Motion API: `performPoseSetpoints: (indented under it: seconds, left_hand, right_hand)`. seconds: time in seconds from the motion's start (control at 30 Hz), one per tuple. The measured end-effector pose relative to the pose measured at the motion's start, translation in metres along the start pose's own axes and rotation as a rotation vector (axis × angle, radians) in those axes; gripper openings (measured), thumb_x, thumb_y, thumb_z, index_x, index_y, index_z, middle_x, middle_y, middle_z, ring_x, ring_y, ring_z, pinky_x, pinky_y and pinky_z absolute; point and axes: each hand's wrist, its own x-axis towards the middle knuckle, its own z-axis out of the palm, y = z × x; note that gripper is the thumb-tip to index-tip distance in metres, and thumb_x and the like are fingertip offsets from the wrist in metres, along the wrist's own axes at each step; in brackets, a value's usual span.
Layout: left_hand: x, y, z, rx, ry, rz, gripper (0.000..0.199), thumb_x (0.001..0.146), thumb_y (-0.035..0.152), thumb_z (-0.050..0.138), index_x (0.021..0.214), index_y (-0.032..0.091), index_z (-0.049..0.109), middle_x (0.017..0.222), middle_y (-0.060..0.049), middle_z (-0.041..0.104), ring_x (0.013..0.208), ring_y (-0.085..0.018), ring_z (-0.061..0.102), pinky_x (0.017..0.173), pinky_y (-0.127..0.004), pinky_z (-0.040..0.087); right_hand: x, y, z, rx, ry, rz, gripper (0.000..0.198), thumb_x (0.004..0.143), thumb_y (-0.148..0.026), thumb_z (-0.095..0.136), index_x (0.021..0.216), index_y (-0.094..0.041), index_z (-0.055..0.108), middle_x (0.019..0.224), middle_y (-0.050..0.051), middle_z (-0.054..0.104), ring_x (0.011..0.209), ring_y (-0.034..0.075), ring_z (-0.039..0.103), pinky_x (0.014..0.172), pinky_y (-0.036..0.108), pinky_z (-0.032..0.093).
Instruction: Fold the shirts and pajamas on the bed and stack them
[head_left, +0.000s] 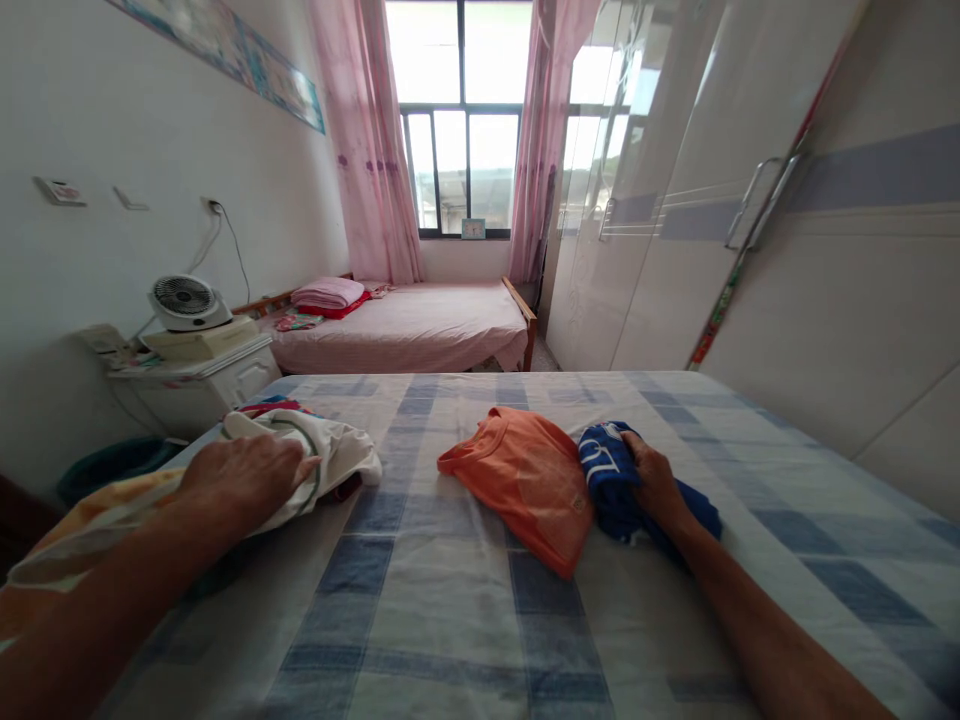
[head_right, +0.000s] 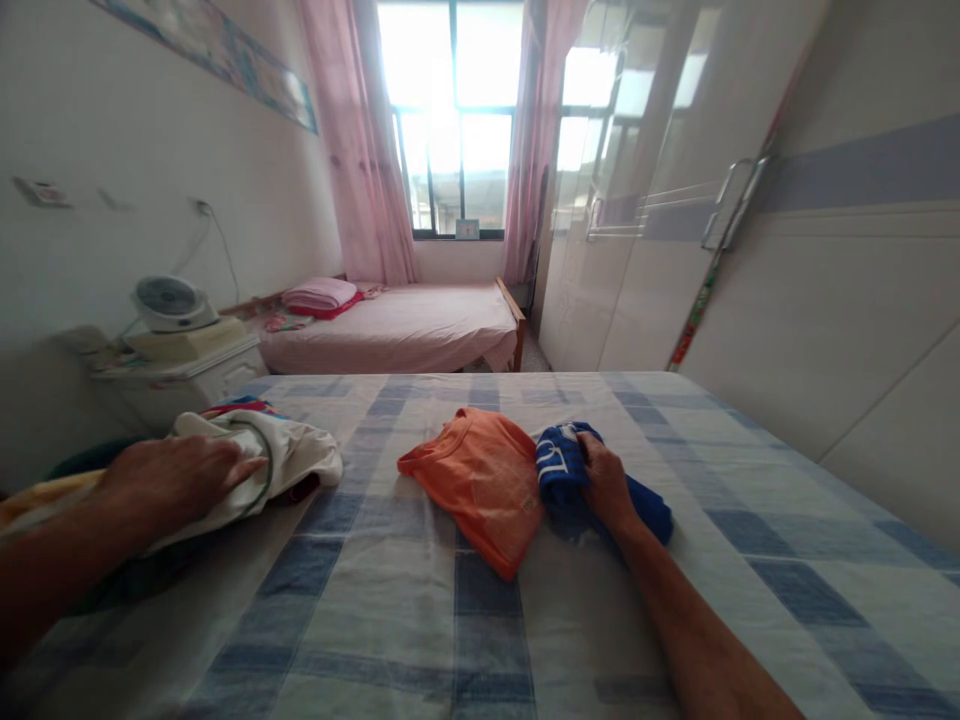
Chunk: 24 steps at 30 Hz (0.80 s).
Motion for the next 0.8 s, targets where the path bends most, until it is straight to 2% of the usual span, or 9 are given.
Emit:
performPoseSetpoints:
  seconds: [0.07, 0.1, 0.17, 0.27, 0.33, 0.4, 0.53, 0.7, 0.8]
  left_hand:
    - [-0.012, 0.032, -0.013, 0.197, -0.044, 0.089, 0.043, 0.086, 0.045, 0.043, 0.064, 0.014, 0.064, 0.065, -0.014, 0.066, 0.071, -0.035, 0.065, 0.067, -0.044, 0.045]
    - [-0.016, 0.05, -0.015, 0.197, -0.019, 0.159, 0.043, 0.089, 0.043, 0.039, 0.072, 0.015, 0.067, 0.071, -0.013, 0.068, 0.073, -0.033, 0.065, 0.068, -0.043, 0.046]
    - [-0.02, 0.089, -0.006, 0.03, 0.009, 0.377, 0.034, 0.091, 0.039, 0.038, 0.092, 0.021, 0.067, 0.086, -0.008, 0.07, 0.079, -0.027, 0.066, 0.07, -0.037, 0.047]
    - [-0.015, 0.147, 0.028, -0.268, 0.027, 0.626, 0.031, 0.092, 0.034, 0.039, 0.112, 0.026, 0.061, 0.108, -0.004, 0.067, 0.092, -0.02, 0.065, 0.078, -0.029, 0.048]
    - [-0.007, 0.18, 0.051, -0.323, 0.04, 0.626, 0.035, 0.088, 0.031, 0.047, 0.12, 0.02, 0.055, 0.119, -0.008, 0.062, 0.106, -0.021, 0.059, 0.086, -0.03, 0.046]
    - [0.002, 0.205, 0.067, -0.307, 0.027, 0.564, 0.039, 0.083, 0.033, 0.055, 0.117, 0.014, 0.056, 0.122, -0.013, 0.059, 0.113, -0.025, 0.054, 0.093, -0.032, 0.043]
    - [0.013, 0.224, 0.075, -0.199, -0.005, 0.526, 0.021, 0.086, 0.028, 0.051, 0.097, 0.015, 0.064, 0.108, -0.011, 0.064, 0.101, -0.024, 0.06, 0.084, -0.032, 0.047]
    - [0.015, 0.223, 0.074, -0.132, 0.011, 0.564, 0.021, 0.088, 0.016, 0.044, 0.093, 0.014, 0.064, 0.097, -0.01, 0.066, 0.091, -0.023, 0.063, 0.074, -0.031, 0.047]
    - [0.013, 0.22, 0.069, -0.054, 0.097, 0.623, 0.021, 0.086, 0.01, 0.043, 0.09, 0.013, 0.063, 0.093, -0.011, 0.065, 0.087, -0.024, 0.062, 0.068, -0.031, 0.046]
  right_hand:
    - [0.0, 0.0, 0.0, -0.001, -0.002, 0.006, 0.033, 0.078, -0.033, 0.044, 0.1, -0.018, 0.063, 0.091, 0.009, 0.071, 0.084, 0.025, 0.067, 0.07, 0.031, 0.046]
    - [0.0, 0.0, 0.0, -0.001, 0.0, 0.009, 0.033, 0.077, -0.033, 0.045, 0.1, -0.017, 0.063, 0.091, 0.009, 0.071, 0.084, 0.026, 0.066, 0.071, 0.031, 0.046]
    - [0.0, 0.0, 0.001, 0.004, 0.005, 0.011, 0.031, 0.076, -0.033, 0.047, 0.099, -0.018, 0.063, 0.09, 0.009, 0.071, 0.085, 0.027, 0.066, 0.071, 0.031, 0.045]
    - [-0.001, 0.0, 0.0, 0.009, -0.001, 0.012, 0.028, 0.077, -0.033, 0.046, 0.095, -0.018, 0.063, 0.085, 0.008, 0.07, 0.083, 0.026, 0.066, 0.069, 0.031, 0.045]
    - [-0.001, -0.001, 0.0, 0.012, -0.001, 0.014, 0.026, 0.077, -0.032, 0.046, 0.092, -0.018, 0.062, 0.084, 0.008, 0.07, 0.082, 0.025, 0.066, 0.068, 0.03, 0.045]
    - [-0.001, -0.001, 0.0, 0.021, -0.001, 0.016, 0.025, 0.077, -0.032, 0.047, 0.092, -0.018, 0.061, 0.085, 0.008, 0.07, 0.082, 0.025, 0.066, 0.069, 0.03, 0.044]
    - [-0.001, -0.002, 0.0, 0.061, -0.022, 0.032, 0.025, 0.078, -0.032, 0.047, 0.094, -0.019, 0.061, 0.086, 0.006, 0.069, 0.082, 0.023, 0.065, 0.07, 0.029, 0.044]
    - [-0.001, -0.005, -0.001, 0.083, -0.024, 0.059, 0.023, 0.079, -0.033, 0.046, 0.09, -0.02, 0.061, 0.082, 0.006, 0.069, 0.082, 0.023, 0.064, 0.071, 0.029, 0.044]
    - [-0.001, -0.006, -0.001, 0.09, -0.024, 0.063, 0.022, 0.078, -0.033, 0.048, 0.091, -0.02, 0.061, 0.085, 0.006, 0.069, 0.082, 0.023, 0.064, 0.072, 0.029, 0.044]
